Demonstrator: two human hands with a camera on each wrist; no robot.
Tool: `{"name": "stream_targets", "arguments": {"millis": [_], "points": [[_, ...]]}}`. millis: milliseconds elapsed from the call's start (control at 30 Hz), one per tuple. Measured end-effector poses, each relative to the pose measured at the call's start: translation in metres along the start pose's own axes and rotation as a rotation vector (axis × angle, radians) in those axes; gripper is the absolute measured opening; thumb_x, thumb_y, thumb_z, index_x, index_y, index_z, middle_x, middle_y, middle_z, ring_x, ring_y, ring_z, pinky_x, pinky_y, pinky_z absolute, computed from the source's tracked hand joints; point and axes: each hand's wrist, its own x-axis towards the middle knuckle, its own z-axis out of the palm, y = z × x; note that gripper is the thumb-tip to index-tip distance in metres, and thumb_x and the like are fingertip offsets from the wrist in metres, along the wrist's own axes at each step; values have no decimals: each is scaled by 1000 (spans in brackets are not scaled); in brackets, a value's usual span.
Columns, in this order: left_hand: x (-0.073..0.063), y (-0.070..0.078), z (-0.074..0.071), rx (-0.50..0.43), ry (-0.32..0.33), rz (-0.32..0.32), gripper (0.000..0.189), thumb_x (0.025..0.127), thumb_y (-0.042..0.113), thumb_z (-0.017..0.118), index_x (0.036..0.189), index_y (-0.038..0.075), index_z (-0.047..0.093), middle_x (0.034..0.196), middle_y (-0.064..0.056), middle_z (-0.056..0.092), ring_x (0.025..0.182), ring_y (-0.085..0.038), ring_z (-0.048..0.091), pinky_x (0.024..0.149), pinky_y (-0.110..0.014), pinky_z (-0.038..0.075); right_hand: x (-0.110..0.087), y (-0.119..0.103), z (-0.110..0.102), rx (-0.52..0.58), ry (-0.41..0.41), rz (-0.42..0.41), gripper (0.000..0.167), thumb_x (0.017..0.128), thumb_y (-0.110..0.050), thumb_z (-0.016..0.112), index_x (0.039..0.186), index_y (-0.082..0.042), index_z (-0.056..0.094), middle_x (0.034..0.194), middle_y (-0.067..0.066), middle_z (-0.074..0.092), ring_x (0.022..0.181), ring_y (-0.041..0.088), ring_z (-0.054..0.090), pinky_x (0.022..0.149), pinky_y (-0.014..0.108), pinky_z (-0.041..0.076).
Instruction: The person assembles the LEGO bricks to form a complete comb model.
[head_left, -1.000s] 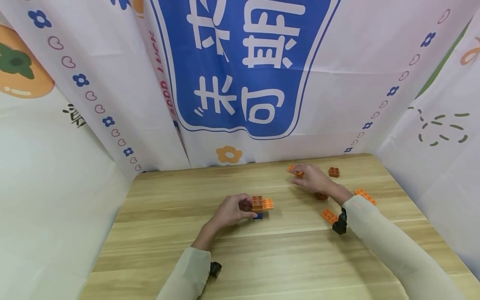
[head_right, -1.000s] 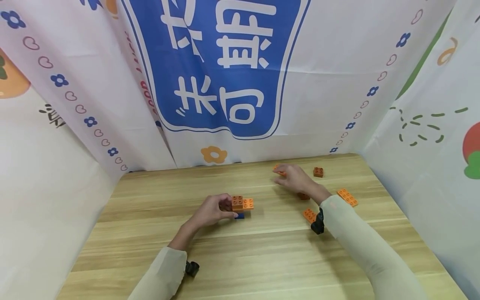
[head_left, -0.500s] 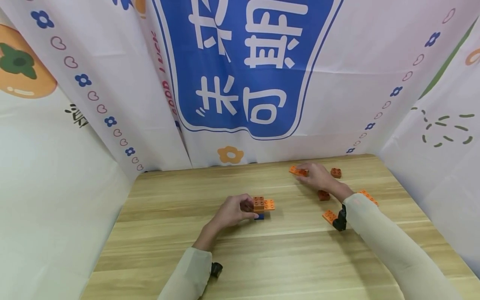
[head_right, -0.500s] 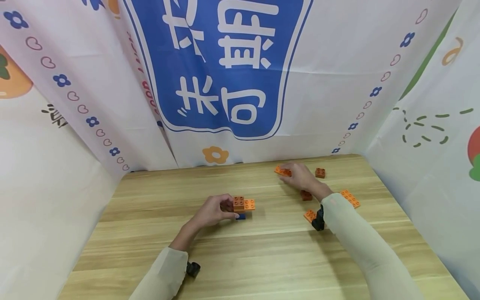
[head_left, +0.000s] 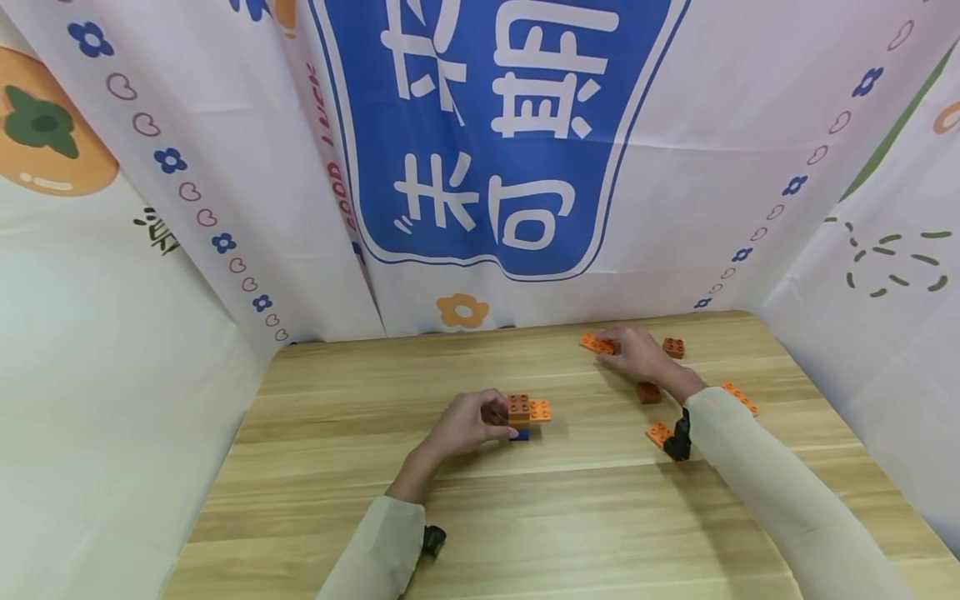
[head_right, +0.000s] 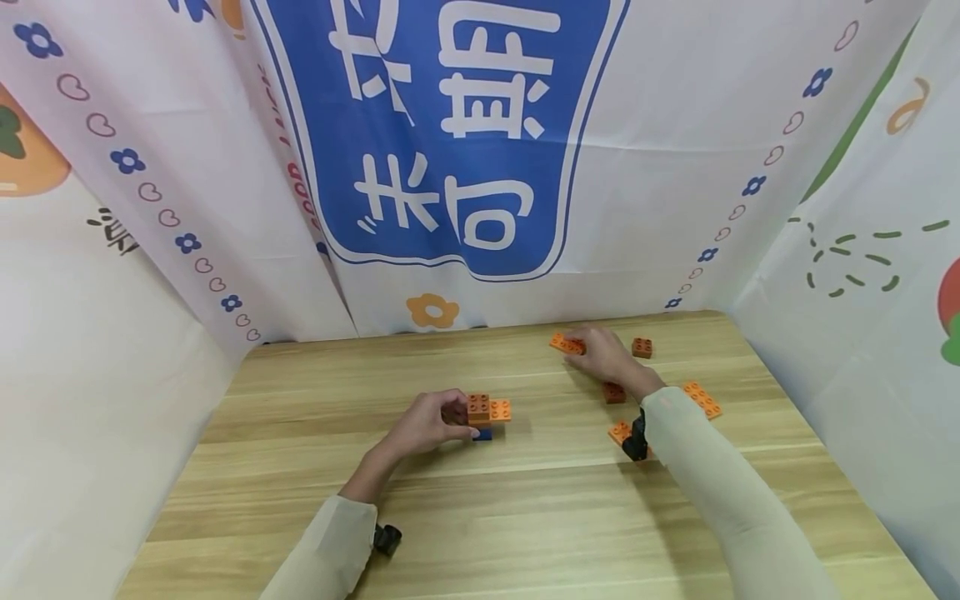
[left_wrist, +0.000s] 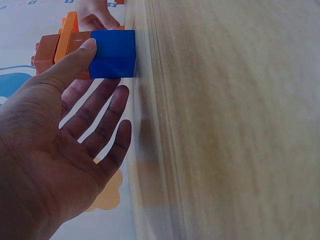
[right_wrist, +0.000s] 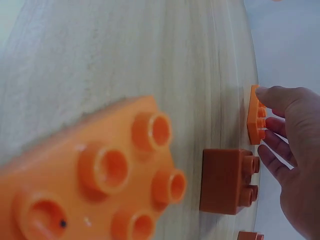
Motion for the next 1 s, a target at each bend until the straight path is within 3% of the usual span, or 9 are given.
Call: {"name": "stream_targets", "arguments": {"millis": [233, 467, 1000], "points": [[0, -1, 1, 3, -1, -5, 25, 89, 18, 88, 108, 15, 73, 98, 5, 74, 87, -10, 69, 76, -23, 58, 2, 1, 5, -21, 0, -7, 47, 96, -17, 80, 135, 5, 68, 139, 28, 65, 128, 48, 61, 107, 62, 49], [-1, 1, 0, -20, 0, 3, 25, 89, 16, 88, 108, 12, 73, 99, 1, 75, 87, -13, 70, 75, -23, 58, 2, 1, 9, -26, 19, -53, 43, 93, -14, 82, 129, 8, 70, 128, 27, 70, 116, 45, 67, 99, 60, 54], [-1, 1, 0, -34, 0, 10, 24, 89, 16, 88, 107, 11, 73, 99, 0, 75, 87, -14, 70, 74, -23, 59, -2, 0, 15, -56, 48, -136, 31, 90, -7, 85, 117, 6, 77, 112, 19, 73, 105, 39, 68, 92, 55, 57]]}}
